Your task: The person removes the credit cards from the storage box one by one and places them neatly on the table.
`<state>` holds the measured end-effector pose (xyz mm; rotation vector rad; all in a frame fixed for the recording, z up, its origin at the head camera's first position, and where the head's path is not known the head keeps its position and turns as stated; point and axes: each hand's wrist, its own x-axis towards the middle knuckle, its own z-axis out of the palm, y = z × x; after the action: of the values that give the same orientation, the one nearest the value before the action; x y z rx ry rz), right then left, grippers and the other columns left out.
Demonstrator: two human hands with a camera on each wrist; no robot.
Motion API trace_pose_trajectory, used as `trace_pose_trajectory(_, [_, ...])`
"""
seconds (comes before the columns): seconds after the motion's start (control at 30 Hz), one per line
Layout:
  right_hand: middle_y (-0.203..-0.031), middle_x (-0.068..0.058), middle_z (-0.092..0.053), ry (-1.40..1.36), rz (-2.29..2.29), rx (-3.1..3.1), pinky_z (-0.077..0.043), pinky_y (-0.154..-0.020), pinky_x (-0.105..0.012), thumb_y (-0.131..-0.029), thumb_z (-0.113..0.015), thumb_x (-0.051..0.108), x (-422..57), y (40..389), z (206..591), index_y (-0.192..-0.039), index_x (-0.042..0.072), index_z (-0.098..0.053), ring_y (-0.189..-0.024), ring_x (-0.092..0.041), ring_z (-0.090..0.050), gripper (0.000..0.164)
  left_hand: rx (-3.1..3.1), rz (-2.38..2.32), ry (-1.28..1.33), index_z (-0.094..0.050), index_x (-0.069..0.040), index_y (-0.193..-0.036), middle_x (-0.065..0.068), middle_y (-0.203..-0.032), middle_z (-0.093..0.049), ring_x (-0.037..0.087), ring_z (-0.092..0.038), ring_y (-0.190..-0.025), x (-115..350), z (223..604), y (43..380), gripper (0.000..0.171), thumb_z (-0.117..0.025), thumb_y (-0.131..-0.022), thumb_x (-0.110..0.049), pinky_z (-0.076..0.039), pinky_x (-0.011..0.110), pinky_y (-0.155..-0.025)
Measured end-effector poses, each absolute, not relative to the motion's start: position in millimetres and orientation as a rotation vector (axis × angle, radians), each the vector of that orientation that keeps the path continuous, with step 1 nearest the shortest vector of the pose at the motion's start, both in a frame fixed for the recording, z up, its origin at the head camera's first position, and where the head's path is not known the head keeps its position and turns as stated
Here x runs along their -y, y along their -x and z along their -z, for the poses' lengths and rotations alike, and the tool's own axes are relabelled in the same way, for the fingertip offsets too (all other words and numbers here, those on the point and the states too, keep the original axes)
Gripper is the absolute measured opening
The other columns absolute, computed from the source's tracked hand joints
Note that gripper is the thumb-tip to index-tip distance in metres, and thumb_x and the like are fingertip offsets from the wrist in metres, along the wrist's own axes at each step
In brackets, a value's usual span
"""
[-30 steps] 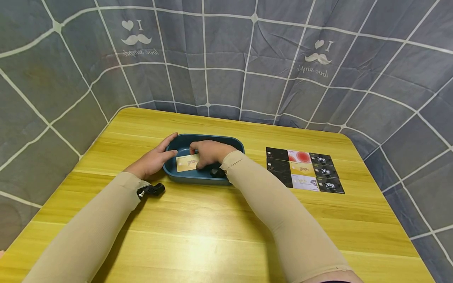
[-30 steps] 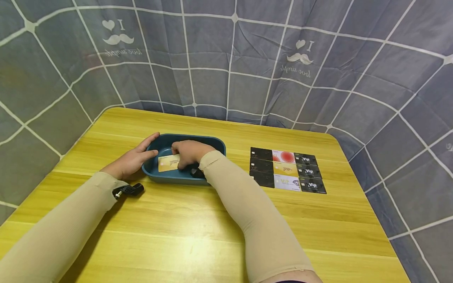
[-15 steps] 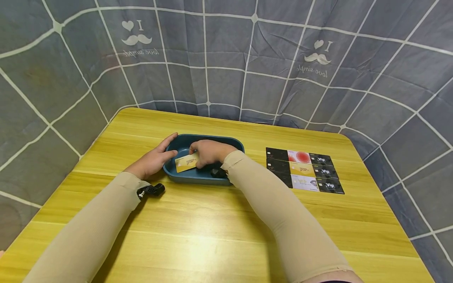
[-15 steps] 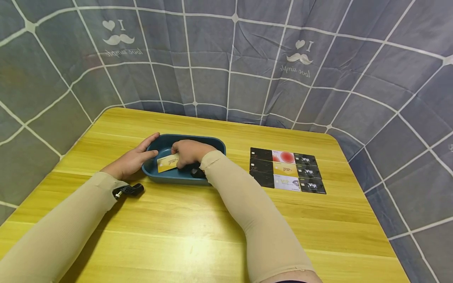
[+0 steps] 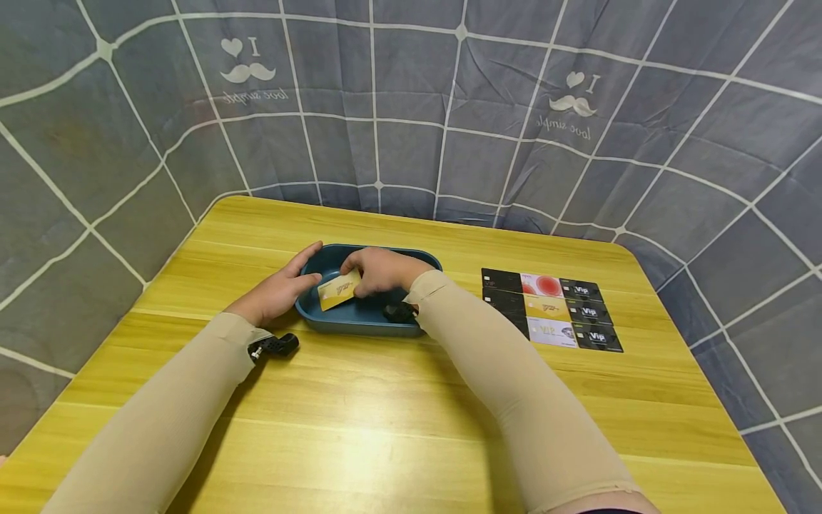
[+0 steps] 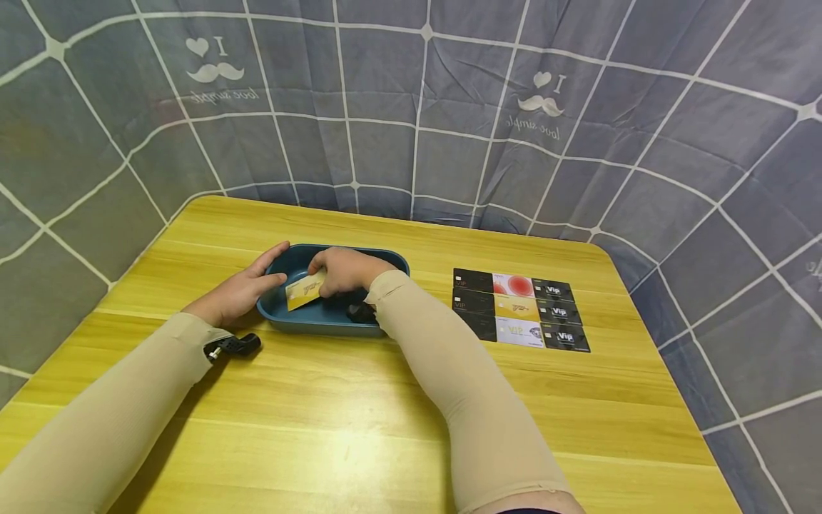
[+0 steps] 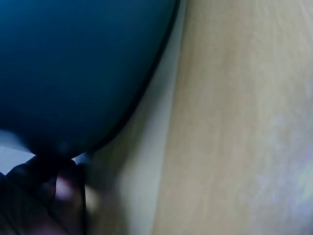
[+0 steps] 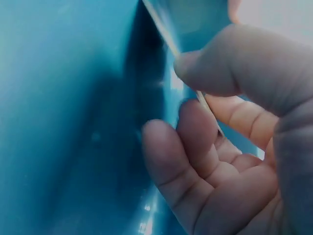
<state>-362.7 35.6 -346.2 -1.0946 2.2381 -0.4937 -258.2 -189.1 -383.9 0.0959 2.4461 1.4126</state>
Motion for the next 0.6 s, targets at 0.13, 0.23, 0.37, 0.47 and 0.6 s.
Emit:
trace_pose_trajectory(0.13, [-0.129, -0.013, -0.068, 1.034, 0.58, -2.199, -0.059, -0.078, -0.027, -0.095, -0.072, 0.006, -41, 365, 342, -0.151, 0.004, -0.056, -0.092, -0.021, -0.067, 0.058, -2.444, -1.415, -0.082, 0.002, -0.037, -0.171, 0.003, -0.179, 0.01, 0.044, 0.004, -0.164, 187, 384, 258, 0.071, -0.041, -0.114, -0.039, -0.007, 0.074, -0.126])
trace_pose_trajectory(0.23, [-0.126, -0.014, -0.068, 1.019, 0.613, -2.177, -0.06, -0.075, -0.027, -0.095, -0.071, 0.004, -45, 365, 337, -0.152, 0.003, -0.054, -0.085, -0.021, -0.068, 0.06, -2.44, -1.415, -0.078, 0.002, -0.037, -0.171, 0.004, -0.179, 0.01, 0.045, 0.004, -0.164, 187, 384, 258, 0.071, -0.04, -0.114, -0.039, -0.006, 0.075, -0.126])
trace_pose_trajectory(0.37, [-0.126, -0.014, -0.068, 1.009, 0.652, -2.164, -0.061, -0.074, -0.028, -0.095, -0.07, 0.004, -53, 365, 329, -0.153, 0.002, -0.053, -0.082, -0.021, -0.068, 0.06, -2.44, -1.406, -0.068, 0.002, -0.039, -0.17, 0.004, -0.179, 0.01, 0.045, 0.004, -0.164, 186, 384, 258, 0.071, -0.041, -0.114, -0.04, -0.006, 0.075, -0.125])
trace_pose_trajectory(0.47, [-0.125, -0.014, -0.069, 1.009, 0.693, -2.177, -0.06, -0.073, -0.027, -0.093, -0.071, 0.002, -62, 365, 320, -0.15, 0.002, -0.054, -0.084, -0.021, -0.066, 0.06, -2.45, -1.397, -0.069, 0.002, -0.039, -0.17, 0.004, -0.179, 0.01, 0.046, 0.004, -0.163, 186, 383, 259, 0.072, -0.042, -0.114, -0.041, -0.006, 0.076, -0.125])
trace_pose_trajectory(0.6, [-0.125, -0.014, -0.068, 0.999, 0.788, -2.177, -0.055, -0.071, -0.025, -0.09, -0.07, 0.0, -78, 367, 306, -0.147, 0.002, -0.055, -0.088, -0.021, -0.061, 0.059, -2.473, -1.386, -0.078, 0.002, -0.036, -0.171, 0.005, -0.179, 0.01, 0.047, 0.004, -0.163, 186, 382, 261, 0.073, -0.043, -0.113, -0.042, -0.006, 0.076, -0.125])
